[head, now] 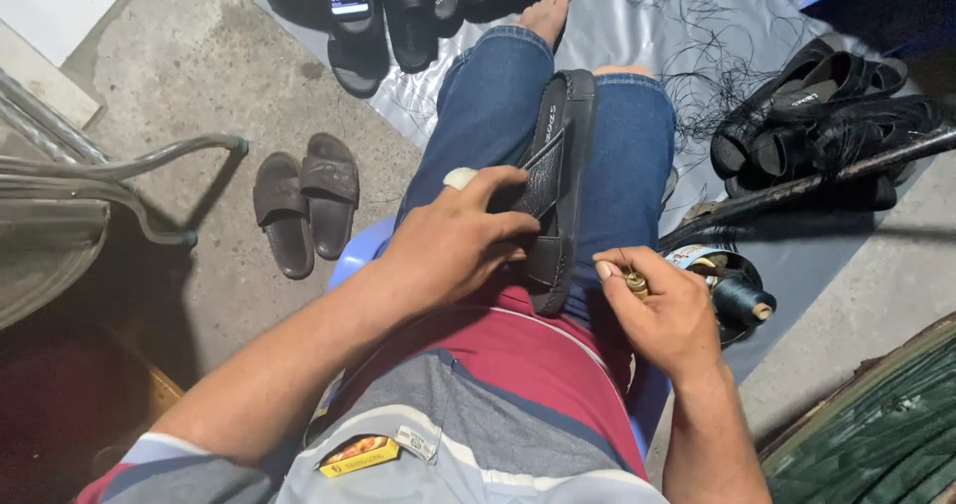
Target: The worker is manually stitching the upper part of a black leather sandal to its sole using a hook needle and black thread.
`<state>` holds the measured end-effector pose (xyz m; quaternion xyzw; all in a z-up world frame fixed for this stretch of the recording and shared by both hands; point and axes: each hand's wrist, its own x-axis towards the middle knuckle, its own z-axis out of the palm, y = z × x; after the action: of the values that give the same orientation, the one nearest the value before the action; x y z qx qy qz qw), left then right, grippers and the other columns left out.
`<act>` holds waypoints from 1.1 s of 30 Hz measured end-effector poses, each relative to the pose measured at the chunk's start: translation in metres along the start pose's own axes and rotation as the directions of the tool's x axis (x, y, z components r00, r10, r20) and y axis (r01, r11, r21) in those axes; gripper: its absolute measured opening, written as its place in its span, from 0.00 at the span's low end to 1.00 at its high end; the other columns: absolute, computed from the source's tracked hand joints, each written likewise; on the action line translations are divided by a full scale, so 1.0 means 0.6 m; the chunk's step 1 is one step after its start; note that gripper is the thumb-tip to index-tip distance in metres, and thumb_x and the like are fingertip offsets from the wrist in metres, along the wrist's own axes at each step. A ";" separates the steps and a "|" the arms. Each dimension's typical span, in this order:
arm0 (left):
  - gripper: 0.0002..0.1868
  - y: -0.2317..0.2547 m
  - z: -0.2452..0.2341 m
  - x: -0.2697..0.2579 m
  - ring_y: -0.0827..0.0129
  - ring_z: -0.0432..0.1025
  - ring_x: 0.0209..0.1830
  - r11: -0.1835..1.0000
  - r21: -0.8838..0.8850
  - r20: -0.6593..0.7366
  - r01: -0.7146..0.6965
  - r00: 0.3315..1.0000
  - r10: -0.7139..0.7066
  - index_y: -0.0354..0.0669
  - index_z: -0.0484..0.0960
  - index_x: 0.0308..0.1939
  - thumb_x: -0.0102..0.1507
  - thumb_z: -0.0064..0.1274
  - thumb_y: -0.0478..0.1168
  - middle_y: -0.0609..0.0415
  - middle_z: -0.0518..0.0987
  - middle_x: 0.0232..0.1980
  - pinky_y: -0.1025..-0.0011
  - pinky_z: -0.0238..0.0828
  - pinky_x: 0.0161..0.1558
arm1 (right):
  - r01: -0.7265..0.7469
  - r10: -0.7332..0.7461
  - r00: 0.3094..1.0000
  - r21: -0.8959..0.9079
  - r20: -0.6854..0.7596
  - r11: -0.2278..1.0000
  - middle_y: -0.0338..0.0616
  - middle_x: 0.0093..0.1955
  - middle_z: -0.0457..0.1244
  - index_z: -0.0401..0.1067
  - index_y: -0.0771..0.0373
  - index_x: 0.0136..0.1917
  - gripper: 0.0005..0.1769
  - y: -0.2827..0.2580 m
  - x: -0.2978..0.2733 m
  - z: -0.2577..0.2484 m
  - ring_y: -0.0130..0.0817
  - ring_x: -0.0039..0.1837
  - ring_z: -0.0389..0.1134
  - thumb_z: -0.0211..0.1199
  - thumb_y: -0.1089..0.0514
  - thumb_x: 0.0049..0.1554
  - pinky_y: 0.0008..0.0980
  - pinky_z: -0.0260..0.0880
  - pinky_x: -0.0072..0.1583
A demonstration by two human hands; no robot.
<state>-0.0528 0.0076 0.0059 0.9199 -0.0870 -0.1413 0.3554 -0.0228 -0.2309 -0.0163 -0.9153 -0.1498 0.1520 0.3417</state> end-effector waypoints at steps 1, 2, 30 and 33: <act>0.14 0.000 -0.001 -0.004 0.39 0.69 0.41 0.998 0.050 -0.052 0.026 0.998 -0.023 0.51 0.78 0.45 0.55 0.52 0.42 0.52 0.62 0.57 0.46 0.72 0.31 | 0.027 -0.027 1.000 -0.004 -0.007 1.000 0.43 0.34 0.67 0.76 0.50 0.42 0.09 0.005 0.003 0.000 0.42 0.39 0.69 0.61 0.58 0.46 0.38 0.67 0.42; 0.13 0.000 0.000 -0.011 0.43 0.70 0.39 0.994 0.098 -0.103 0.056 0.994 -0.046 0.51 0.77 0.44 0.56 0.51 0.42 0.53 0.64 0.54 0.49 0.73 0.28 | 0.052 -0.052 0.999 -0.007 -0.010 0.999 0.43 0.36 0.67 0.75 0.51 0.42 0.08 0.010 0.004 0.002 0.42 0.41 0.69 0.61 0.58 0.47 0.37 0.68 0.43; 0.19 0.041 -0.072 0.079 0.49 0.72 0.38 0.980 0.191 0.317 -0.051 0.948 -0.012 0.63 0.74 0.51 0.60 0.35 0.54 0.56 0.78 0.45 0.52 0.66 0.34 | -0.158 0.133 0.986 0.308 0.099 0.938 0.28 0.30 0.64 0.75 0.56 0.40 0.05 0.037 0.016 0.048 0.16 0.32 0.57 0.61 0.56 0.49 0.17 0.57 0.39; 0.11 0.027 -0.054 0.089 0.56 0.74 0.19 0.882 0.450 0.288 -0.140 0.958 0.005 0.58 0.82 0.36 0.56 0.47 0.51 0.51 0.77 0.22 0.63 0.71 0.17 | -0.234 0.220 0.972 0.368 0.079 0.900 0.33 0.22 0.63 0.77 0.50 0.40 0.05 0.034 0.018 0.050 0.19 0.28 0.58 0.64 0.57 0.47 0.20 0.60 0.32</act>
<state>0.0070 0.0026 0.0292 0.9449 -0.2022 -0.2308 0.1137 -0.0207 -0.2240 -0.0532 -0.8415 -0.0164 0.2326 0.4873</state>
